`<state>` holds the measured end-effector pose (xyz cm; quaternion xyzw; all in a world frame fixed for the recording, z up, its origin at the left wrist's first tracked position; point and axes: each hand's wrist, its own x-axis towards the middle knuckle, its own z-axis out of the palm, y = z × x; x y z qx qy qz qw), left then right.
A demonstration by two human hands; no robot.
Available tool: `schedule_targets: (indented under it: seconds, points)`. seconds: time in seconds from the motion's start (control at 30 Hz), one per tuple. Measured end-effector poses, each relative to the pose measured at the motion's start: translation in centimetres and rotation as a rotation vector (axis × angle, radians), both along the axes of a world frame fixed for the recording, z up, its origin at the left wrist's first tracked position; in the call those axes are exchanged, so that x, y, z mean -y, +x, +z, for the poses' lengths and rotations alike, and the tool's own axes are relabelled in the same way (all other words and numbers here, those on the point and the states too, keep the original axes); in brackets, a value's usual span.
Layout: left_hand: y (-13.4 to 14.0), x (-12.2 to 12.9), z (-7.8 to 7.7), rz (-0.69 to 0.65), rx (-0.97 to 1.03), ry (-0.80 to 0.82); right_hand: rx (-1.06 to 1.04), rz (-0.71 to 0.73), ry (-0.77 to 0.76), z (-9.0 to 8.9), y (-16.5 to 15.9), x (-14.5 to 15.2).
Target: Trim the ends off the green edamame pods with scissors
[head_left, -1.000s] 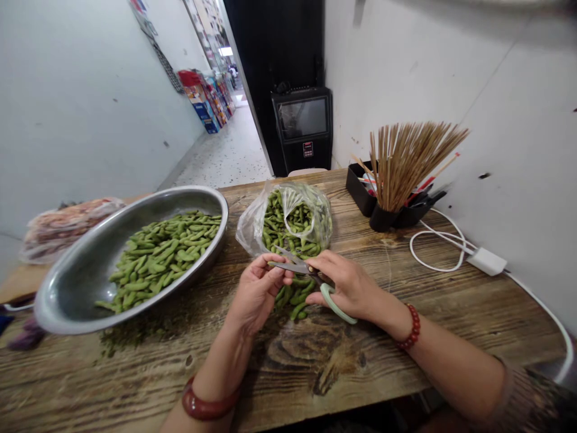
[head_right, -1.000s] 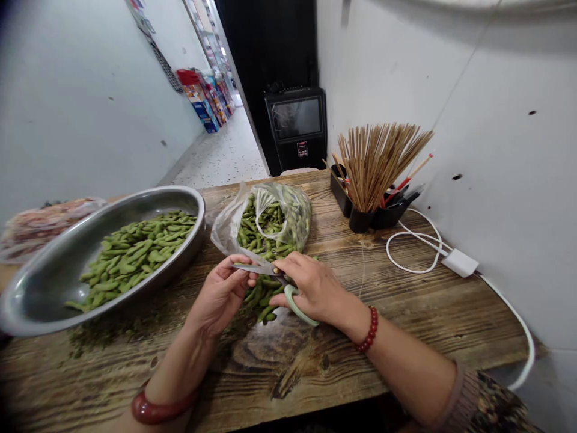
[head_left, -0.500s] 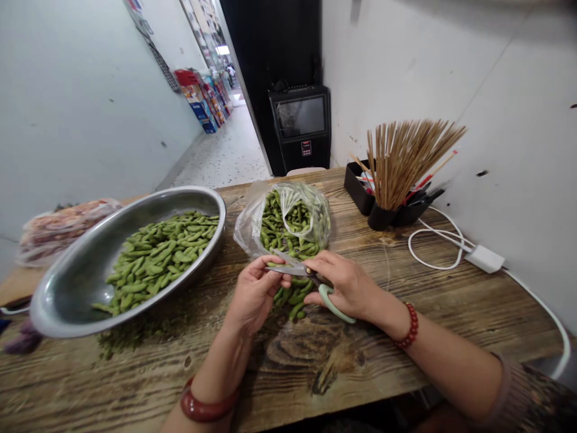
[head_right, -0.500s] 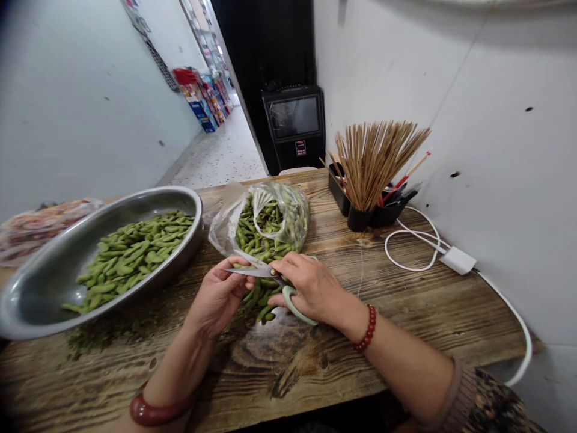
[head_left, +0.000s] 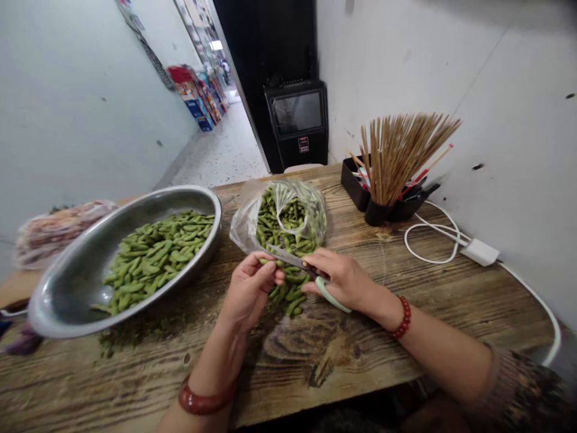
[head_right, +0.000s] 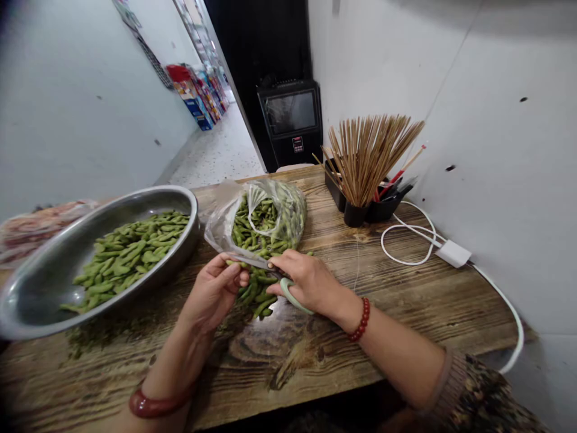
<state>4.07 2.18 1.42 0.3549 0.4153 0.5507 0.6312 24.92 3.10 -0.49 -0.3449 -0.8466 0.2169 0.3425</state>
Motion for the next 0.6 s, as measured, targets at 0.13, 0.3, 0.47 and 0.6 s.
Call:
schedule_targets:
  seconds: [0.13, 0.3, 0.47, 0.6]
  points:
    - [-0.8, -0.6, 0.2, -0.005, 0.052, 0.031, -0.126, -0.081, 0.024, -0.1, 0.2, -0.4]
    - [-1.1, -0.9, 0.3, -0.055, 0.042, -0.025, -0.152, -0.084, 0.025, 0.0, 0.3, -0.6]
    - [-1.4, -0.7, 0.0, -0.033, -0.568, 0.024, -0.131, -0.079, 0.024, -0.1, 0.3, -0.6]
    - [-1.6, -0.6, -0.3, -0.182, -1.2, 0.274, -0.13, -0.08, 0.032, -0.3, 0.4, -0.6]
